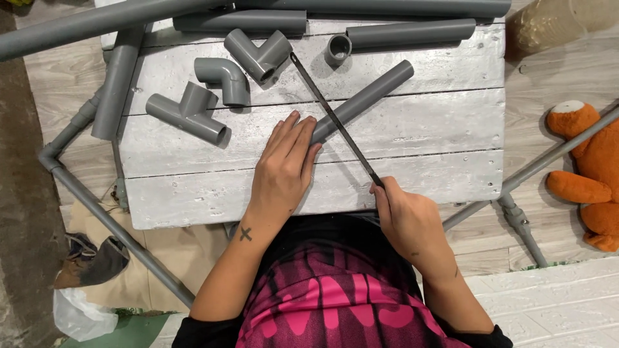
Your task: The person sits on the floor at a low table and uses a hacksaw to cut a gray PVC pipe. They hold the pipe steady with one hand while sawing with the other, eventually cutting through the pipe and separating it into two pieces.
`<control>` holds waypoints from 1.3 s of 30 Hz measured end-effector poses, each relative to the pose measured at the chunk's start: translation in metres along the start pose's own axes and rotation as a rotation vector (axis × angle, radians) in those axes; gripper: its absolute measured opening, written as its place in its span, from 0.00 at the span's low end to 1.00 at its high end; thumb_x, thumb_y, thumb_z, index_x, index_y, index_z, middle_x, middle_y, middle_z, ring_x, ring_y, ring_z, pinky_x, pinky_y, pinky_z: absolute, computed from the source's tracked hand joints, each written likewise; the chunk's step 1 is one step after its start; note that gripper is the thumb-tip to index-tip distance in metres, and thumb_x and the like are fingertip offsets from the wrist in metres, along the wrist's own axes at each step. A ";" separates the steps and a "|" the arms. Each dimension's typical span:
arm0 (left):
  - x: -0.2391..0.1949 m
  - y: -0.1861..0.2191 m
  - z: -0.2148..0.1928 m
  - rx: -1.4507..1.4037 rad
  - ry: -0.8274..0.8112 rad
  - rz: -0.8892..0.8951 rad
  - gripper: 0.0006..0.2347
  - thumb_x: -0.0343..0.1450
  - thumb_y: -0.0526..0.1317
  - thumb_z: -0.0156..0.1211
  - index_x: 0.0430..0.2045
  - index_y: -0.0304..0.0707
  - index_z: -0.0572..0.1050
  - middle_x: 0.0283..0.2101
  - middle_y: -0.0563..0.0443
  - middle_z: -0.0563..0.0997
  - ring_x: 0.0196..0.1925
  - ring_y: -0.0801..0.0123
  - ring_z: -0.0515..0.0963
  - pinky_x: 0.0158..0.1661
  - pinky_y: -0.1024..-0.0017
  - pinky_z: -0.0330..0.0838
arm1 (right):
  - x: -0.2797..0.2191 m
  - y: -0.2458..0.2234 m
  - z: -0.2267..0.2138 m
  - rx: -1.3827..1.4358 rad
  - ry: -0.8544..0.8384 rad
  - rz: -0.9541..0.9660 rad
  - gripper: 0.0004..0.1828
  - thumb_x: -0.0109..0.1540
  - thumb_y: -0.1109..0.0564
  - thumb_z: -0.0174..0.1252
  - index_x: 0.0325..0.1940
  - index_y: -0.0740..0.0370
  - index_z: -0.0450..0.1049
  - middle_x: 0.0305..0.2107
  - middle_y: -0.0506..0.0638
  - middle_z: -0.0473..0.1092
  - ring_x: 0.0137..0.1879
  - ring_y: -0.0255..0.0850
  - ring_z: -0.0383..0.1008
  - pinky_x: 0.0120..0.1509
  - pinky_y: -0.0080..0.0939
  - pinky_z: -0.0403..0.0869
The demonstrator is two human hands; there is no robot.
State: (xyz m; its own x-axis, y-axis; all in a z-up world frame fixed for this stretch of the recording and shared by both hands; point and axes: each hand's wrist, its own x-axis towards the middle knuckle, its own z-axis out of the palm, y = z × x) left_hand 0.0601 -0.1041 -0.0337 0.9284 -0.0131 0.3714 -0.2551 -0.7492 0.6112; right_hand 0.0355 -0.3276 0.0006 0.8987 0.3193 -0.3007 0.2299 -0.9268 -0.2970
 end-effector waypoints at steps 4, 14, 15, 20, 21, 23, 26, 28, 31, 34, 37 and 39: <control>-0.001 0.000 0.000 -0.007 0.001 -0.011 0.14 0.75 0.37 0.60 0.53 0.28 0.76 0.51 0.36 0.82 0.61 0.45 0.76 0.62 0.53 0.68 | 0.000 0.000 0.002 0.008 0.006 0.019 0.08 0.72 0.50 0.43 0.42 0.46 0.68 0.08 0.45 0.69 0.17 0.46 0.74 0.26 0.42 0.71; 0.001 0.002 -0.003 -0.002 -0.004 -0.016 0.14 0.75 0.37 0.61 0.53 0.29 0.77 0.50 0.36 0.82 0.61 0.45 0.77 0.62 0.53 0.68 | 0.003 0.000 -0.001 0.028 -0.026 0.047 0.07 0.72 0.51 0.42 0.43 0.45 0.67 0.10 0.46 0.70 0.19 0.47 0.76 0.27 0.44 0.72; 0.001 0.002 -0.004 -0.002 -0.005 -0.015 0.14 0.74 0.37 0.61 0.53 0.29 0.77 0.50 0.35 0.83 0.60 0.45 0.77 0.62 0.52 0.68 | 0.003 -0.001 -0.002 0.035 -0.034 0.050 0.07 0.72 0.51 0.42 0.43 0.45 0.67 0.11 0.45 0.71 0.19 0.47 0.76 0.27 0.44 0.73; 0.000 0.002 -0.004 -0.019 -0.013 -0.020 0.14 0.74 0.37 0.61 0.53 0.29 0.77 0.50 0.35 0.82 0.61 0.43 0.77 0.62 0.51 0.68 | 0.004 -0.002 -0.003 0.077 -0.010 0.058 0.08 0.72 0.52 0.42 0.43 0.46 0.67 0.11 0.45 0.71 0.19 0.47 0.76 0.27 0.43 0.72; 0.001 0.002 -0.004 -0.018 -0.014 -0.019 0.14 0.74 0.37 0.61 0.53 0.29 0.77 0.50 0.35 0.82 0.61 0.43 0.77 0.61 0.51 0.68 | 0.003 -0.001 -0.002 0.069 -0.004 0.048 0.08 0.72 0.52 0.43 0.42 0.46 0.68 0.11 0.45 0.71 0.19 0.47 0.75 0.27 0.42 0.72; 0.000 0.002 -0.003 -0.020 -0.017 -0.019 0.14 0.74 0.37 0.61 0.53 0.29 0.77 0.50 0.35 0.82 0.61 0.43 0.77 0.62 0.50 0.68 | 0.003 -0.001 -0.001 0.061 -0.006 0.048 0.08 0.72 0.52 0.43 0.42 0.46 0.68 0.10 0.45 0.71 0.19 0.46 0.75 0.27 0.42 0.72; 0.001 0.002 -0.003 -0.024 -0.020 -0.018 0.14 0.74 0.37 0.61 0.53 0.29 0.77 0.50 0.36 0.82 0.61 0.43 0.76 0.62 0.50 0.68 | 0.004 -0.002 -0.003 0.051 -0.002 0.044 0.08 0.72 0.52 0.43 0.42 0.46 0.68 0.10 0.45 0.70 0.18 0.46 0.75 0.27 0.42 0.72; 0.001 0.001 -0.003 -0.024 -0.021 -0.020 0.14 0.74 0.37 0.61 0.53 0.30 0.77 0.50 0.36 0.82 0.61 0.43 0.76 0.62 0.50 0.68 | 0.005 -0.003 -0.003 0.050 0.000 0.040 0.08 0.72 0.52 0.43 0.42 0.46 0.68 0.10 0.45 0.70 0.18 0.45 0.75 0.27 0.41 0.72; 0.001 0.001 -0.003 -0.022 -0.020 -0.015 0.14 0.74 0.37 0.61 0.53 0.30 0.77 0.50 0.37 0.83 0.61 0.43 0.76 0.62 0.50 0.68 | 0.005 -0.002 -0.003 0.025 -0.041 0.061 0.08 0.72 0.50 0.43 0.42 0.45 0.68 0.11 0.47 0.71 0.20 0.48 0.76 0.29 0.44 0.73; 0.001 0.002 -0.004 -0.018 -0.019 -0.018 0.14 0.74 0.37 0.61 0.53 0.30 0.77 0.50 0.37 0.83 0.61 0.43 0.77 0.61 0.50 0.68 | 0.005 -0.004 -0.005 0.043 -0.037 0.073 0.09 0.72 0.51 0.43 0.42 0.46 0.68 0.10 0.47 0.70 0.19 0.47 0.76 0.28 0.42 0.72; 0.001 0.001 -0.003 -0.017 -0.017 -0.017 0.14 0.74 0.37 0.62 0.53 0.31 0.77 0.50 0.37 0.83 0.61 0.43 0.77 0.61 0.50 0.68 | 0.006 -0.005 -0.006 0.049 -0.029 0.076 0.08 0.72 0.52 0.43 0.42 0.45 0.69 0.10 0.46 0.71 0.19 0.46 0.76 0.28 0.41 0.72; 0.001 0.001 -0.003 -0.017 -0.015 -0.018 0.14 0.74 0.37 0.62 0.53 0.31 0.77 0.50 0.37 0.83 0.61 0.43 0.77 0.61 0.50 0.68 | 0.005 -0.005 -0.004 0.041 -0.027 0.081 0.09 0.72 0.51 0.43 0.42 0.46 0.69 0.10 0.47 0.71 0.19 0.46 0.76 0.27 0.41 0.72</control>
State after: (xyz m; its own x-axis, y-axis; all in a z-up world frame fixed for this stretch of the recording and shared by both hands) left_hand 0.0599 -0.1032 -0.0308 0.9367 -0.0095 0.3501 -0.2428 -0.7381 0.6295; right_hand 0.0410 -0.3224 0.0042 0.9030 0.2497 -0.3497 0.1410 -0.9409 -0.3078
